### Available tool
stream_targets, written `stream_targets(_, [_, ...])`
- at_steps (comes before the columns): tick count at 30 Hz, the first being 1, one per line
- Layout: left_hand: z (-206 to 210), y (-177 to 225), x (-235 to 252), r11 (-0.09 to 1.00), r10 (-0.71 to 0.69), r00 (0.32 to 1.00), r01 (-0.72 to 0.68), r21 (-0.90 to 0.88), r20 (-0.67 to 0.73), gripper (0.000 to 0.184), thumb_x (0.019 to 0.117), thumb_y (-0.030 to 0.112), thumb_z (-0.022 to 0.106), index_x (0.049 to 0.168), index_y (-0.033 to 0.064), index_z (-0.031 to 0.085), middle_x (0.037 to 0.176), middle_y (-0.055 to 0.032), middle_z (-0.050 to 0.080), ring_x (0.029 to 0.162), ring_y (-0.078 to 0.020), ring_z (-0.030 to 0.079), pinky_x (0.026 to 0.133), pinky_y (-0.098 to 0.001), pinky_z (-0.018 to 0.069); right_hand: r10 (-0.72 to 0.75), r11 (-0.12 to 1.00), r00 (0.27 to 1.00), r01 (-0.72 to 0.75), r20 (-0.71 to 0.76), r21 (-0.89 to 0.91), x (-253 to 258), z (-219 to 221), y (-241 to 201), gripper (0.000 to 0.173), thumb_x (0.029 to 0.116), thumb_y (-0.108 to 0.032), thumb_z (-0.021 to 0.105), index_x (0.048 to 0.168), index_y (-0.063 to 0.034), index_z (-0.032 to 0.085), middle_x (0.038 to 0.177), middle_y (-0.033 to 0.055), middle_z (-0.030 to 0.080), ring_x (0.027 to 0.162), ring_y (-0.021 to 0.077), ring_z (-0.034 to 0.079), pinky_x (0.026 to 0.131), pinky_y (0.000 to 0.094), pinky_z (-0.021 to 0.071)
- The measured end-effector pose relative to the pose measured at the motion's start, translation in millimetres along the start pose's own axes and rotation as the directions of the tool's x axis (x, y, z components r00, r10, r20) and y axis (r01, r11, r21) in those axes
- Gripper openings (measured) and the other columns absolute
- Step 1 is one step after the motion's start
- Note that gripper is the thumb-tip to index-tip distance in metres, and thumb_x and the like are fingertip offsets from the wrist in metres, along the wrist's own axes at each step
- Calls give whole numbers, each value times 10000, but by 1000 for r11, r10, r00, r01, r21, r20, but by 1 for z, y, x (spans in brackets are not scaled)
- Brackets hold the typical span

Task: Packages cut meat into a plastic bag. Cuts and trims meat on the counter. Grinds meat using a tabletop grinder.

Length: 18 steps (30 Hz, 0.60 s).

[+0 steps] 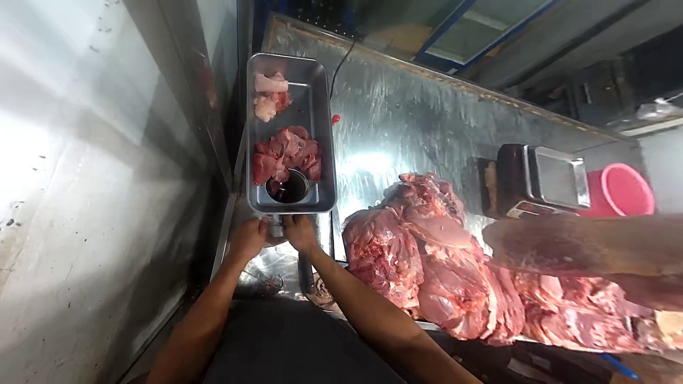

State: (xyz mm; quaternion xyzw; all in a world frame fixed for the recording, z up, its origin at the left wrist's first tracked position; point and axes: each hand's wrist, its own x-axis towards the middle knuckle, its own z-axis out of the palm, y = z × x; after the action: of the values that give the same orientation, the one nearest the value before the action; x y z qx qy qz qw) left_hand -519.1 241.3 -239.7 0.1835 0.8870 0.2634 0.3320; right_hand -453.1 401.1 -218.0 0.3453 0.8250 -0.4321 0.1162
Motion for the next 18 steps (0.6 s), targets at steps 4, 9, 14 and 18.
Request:
stream_targets(4, [20, -16, -40, 978, 91, 911, -158, -137, -402, 248, 966, 230, 603, 977, 44, 768, 1123, -118, 720, 1126, -265, 661, 1027, -472, 515, -27, 996, 992, 15, -124, -90, -38, -2, 70, 512, 1068, -360, 496, 1435, -9, 561, 1375, 205, 628, 1276, 316, 615, 1107, 492, 488])
stream_targets(9, [50, -3, -88, 878, -147, 898, -74, -473, -414, 304, 939, 147, 624, 1174, -43, 653, 1065, -159, 705, 996, -229, 689, 916, -419, 563, 394, 814, 918, -323, 50, -483, -78, 22, 130, 747, 963, -648, 559, 1319, 8, 569, 1176, 228, 696, 1125, 394, 682, 956, 602, 540])
stream_targets(14, [47, 6, -94, 871, -141, 930, -47, -489, -340, 860, 940, 438, 697, 1596, 56, 292, 1302, -200, 640, 1204, -283, 633, 1057, -478, 506, 327, 813, 944, -258, 41, -523, -69, 30, 143, 713, 933, -484, 674, 1414, 13, 499, 1359, 249, 593, 1217, 399, 631, 993, 581, 531])
stream_targets(18, [61, 6, -101, 868, -165, 865, -101, -487, -474, 423, 1060, 349, 503, 1175, 4, 720, 1306, -179, 651, 1271, -288, 590, 1095, -502, 458, 365, 846, 930, -318, 31, -429, -80, 11, 139, 700, 873, -380, 757, 1382, 25, 497, 1218, 240, 673, 1145, 383, 672, 962, 578, 545])
